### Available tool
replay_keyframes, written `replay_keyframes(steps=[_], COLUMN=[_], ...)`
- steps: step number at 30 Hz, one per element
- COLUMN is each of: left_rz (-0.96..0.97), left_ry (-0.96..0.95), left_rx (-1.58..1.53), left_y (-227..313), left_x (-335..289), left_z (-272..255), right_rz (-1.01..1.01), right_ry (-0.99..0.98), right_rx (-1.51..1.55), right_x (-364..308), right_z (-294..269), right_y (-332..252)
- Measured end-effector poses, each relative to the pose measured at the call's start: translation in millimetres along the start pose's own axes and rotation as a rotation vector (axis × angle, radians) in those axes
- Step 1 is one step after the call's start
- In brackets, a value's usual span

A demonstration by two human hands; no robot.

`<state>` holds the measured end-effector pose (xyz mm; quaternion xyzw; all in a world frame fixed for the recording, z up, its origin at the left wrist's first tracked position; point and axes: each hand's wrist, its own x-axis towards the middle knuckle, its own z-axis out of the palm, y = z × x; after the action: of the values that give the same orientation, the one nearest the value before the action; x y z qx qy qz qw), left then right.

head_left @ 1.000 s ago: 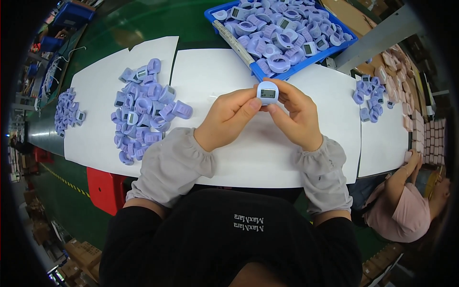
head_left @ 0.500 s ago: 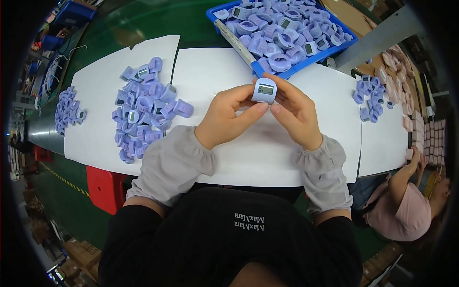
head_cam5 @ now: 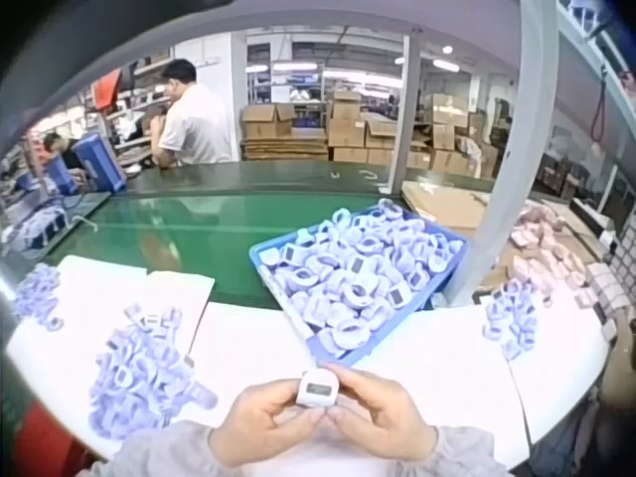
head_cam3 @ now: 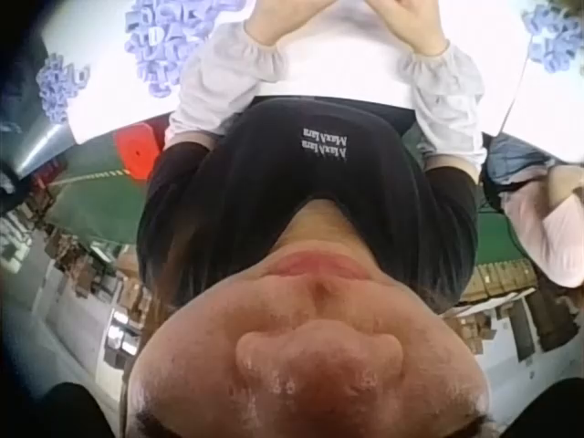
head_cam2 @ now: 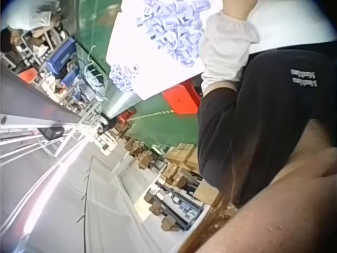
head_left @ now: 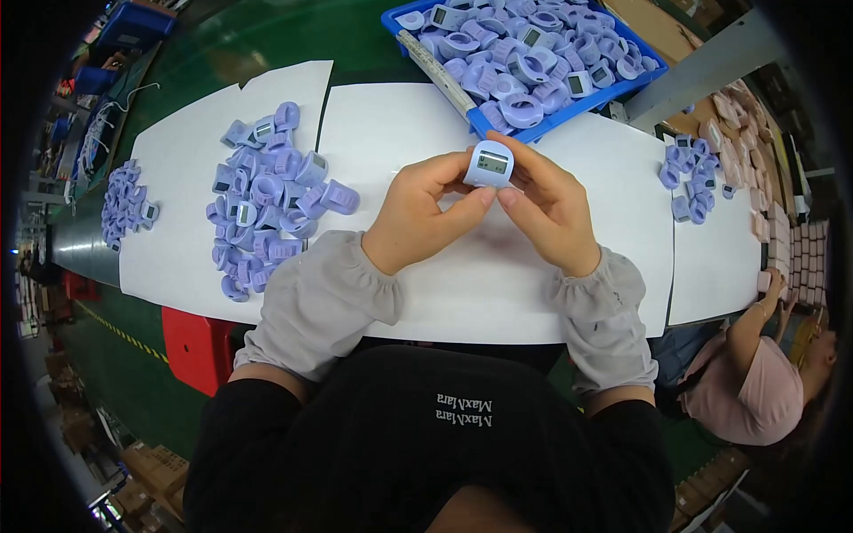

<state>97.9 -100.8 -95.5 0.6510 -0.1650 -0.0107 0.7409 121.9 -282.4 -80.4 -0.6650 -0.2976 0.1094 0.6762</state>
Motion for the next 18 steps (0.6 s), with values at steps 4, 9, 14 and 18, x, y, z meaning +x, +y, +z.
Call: replay_keyframes(steps=[4, 9, 14, 18], left_rz=[0.03, 0.021, 0.004, -0.018], left_ry=[0.004, 0.026, 0.023, 0.024], left_rx=[0.048, 0.032, 0.026, 0.015], left_y=[-1.6, -2.6, -2.1, -1.4], left_x=[0.3, 0.3, 0.3, 0.6], left_z=[-0.2, 0.2, 0.5, 0.8], right_rz=[-0.026, -0.011, -0.022, -0.097], right_ry=[-0.003, -0.003, -0.005, 0.067], right_rx=[-0.027, -0.042, -0.073, -0.109], right_x=[-0.2, -0.3, -0.8, 0.6], right_z=[-0.3, -1.1, -2.4, 0.1], right_y=[0.8, -2.1, -1.3, 1.3])
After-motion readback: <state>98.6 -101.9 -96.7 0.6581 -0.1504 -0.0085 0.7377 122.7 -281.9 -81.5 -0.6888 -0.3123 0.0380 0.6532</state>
